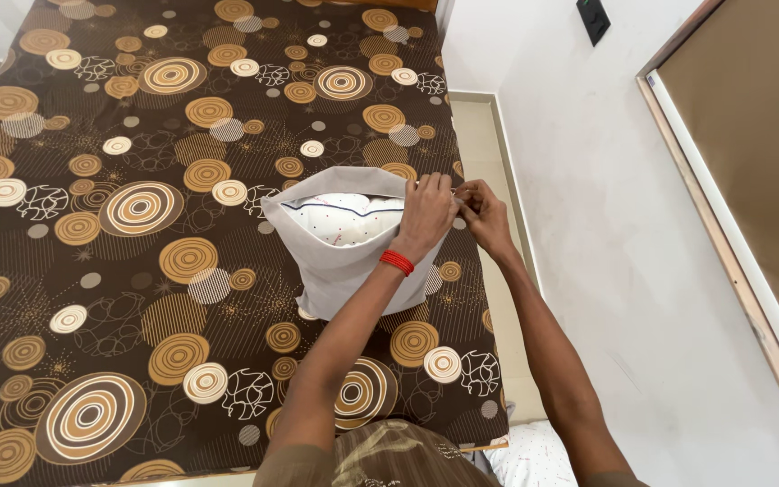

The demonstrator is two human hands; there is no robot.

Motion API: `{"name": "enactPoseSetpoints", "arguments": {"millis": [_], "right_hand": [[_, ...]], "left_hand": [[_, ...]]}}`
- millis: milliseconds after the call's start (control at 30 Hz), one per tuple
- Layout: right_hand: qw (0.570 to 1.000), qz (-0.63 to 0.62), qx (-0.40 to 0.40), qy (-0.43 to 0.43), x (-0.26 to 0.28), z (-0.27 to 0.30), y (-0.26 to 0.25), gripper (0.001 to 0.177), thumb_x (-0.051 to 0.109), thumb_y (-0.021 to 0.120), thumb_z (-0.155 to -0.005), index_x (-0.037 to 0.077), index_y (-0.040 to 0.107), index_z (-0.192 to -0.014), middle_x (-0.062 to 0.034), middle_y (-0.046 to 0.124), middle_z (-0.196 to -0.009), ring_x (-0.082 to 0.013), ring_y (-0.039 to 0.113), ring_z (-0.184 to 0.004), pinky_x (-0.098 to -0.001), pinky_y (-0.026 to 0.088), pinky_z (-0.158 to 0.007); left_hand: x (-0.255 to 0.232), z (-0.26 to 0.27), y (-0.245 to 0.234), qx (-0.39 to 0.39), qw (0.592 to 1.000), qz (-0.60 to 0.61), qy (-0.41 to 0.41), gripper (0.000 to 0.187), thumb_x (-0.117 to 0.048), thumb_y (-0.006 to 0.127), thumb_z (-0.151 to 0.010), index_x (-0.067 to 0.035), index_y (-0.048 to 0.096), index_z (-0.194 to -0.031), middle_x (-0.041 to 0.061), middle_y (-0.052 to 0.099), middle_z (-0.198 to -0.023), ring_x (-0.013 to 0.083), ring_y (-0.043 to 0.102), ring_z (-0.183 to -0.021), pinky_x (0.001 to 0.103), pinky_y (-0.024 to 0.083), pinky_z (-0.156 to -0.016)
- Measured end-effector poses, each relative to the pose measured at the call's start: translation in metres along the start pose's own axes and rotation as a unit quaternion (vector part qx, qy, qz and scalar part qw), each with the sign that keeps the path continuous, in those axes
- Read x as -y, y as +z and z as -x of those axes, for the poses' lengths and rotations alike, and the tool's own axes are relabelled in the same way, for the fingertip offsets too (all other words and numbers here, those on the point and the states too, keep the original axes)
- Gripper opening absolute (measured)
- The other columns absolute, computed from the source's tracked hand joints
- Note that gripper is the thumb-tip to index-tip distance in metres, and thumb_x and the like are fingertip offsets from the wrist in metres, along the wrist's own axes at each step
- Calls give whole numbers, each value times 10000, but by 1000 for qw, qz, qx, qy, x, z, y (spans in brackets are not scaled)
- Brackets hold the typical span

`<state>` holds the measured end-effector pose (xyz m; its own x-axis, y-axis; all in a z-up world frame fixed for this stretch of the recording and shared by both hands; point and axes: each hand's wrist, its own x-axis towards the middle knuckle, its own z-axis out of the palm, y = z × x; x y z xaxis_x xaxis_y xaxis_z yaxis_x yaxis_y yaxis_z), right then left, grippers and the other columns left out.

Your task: The person places a pillow on a bed and inserts it into a gray pillowcase, smoothing and adjusting the case to fit. The person then picks up a second pillow and a blue pillowcase and begins to insert the pillow into the case.

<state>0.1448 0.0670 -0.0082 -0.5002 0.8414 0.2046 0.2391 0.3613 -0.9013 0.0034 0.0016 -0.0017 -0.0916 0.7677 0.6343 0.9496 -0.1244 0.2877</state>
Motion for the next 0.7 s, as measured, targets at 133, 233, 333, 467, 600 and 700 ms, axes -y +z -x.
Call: {"name": "enactPoseSetpoints", "arguments": {"millis": [133,233,333,467,600,700], "right_hand": [[998,-63,-17,-25,-3,1,5,166,-32,640,-969,7,598,-1125,-84,723,-981,-123,745,-898,-275,655,-756],[996,-76,-21,-34,-4,1,10,134,-33,638,-976,-5,624,-1105,-91,737,-958,-129,744,-886,-269,654,-792],[996,-76,-15,-34,-3,6,12,135,-32,644,-972,-12,638,-1106,-95,749,-940,-139,742,-872,-276,640,-802],[996,-88,-13,-26,-4,12,10,169,-17,660,-966,-19,640,-1133,-108,756,-957,-144,752,-905,-291,627,-842],[996,-83,-16,-32,-11,18,0,176,12,655,-981,-18,649,-1154,-113,762,-981,-144,756,-936,-285,636,-851],[999,-32,-18,-10,-1,20,-7,201,69,661,-985,32,677,-1182,-85,762,-1012,-149,739,-901,-298,627,-827]], "left_hand": [[4,1,7,-41,991,80,-97,82,-117,671,-919,-61,612,-931,85,628,-892,224,597,-857,425,395,-865],[2,7,3,-93,974,134,-158,80,-102,673,-865,-71,600,-859,68,626,-839,222,595,-839,423,370,-882],[9,15,-2,-112,963,141,-200,84,-87,666,-848,-73,585,-833,62,614,-815,223,593,-844,420,374,-902],[27,25,-5,-138,957,115,-228,102,-84,670,-865,-78,577,-823,63,606,-820,231,588,-865,423,384,-933],[57,34,-17,-209,948,63,-232,78,-90,681,-868,-77,604,-873,74,622,-864,251,570,-909,452,375,-937],[70,43,-30,-184,952,55,-238,77,-80,687,-859,-70,611,-855,83,648,-882,267,575,-976,467,383,-984]]}}
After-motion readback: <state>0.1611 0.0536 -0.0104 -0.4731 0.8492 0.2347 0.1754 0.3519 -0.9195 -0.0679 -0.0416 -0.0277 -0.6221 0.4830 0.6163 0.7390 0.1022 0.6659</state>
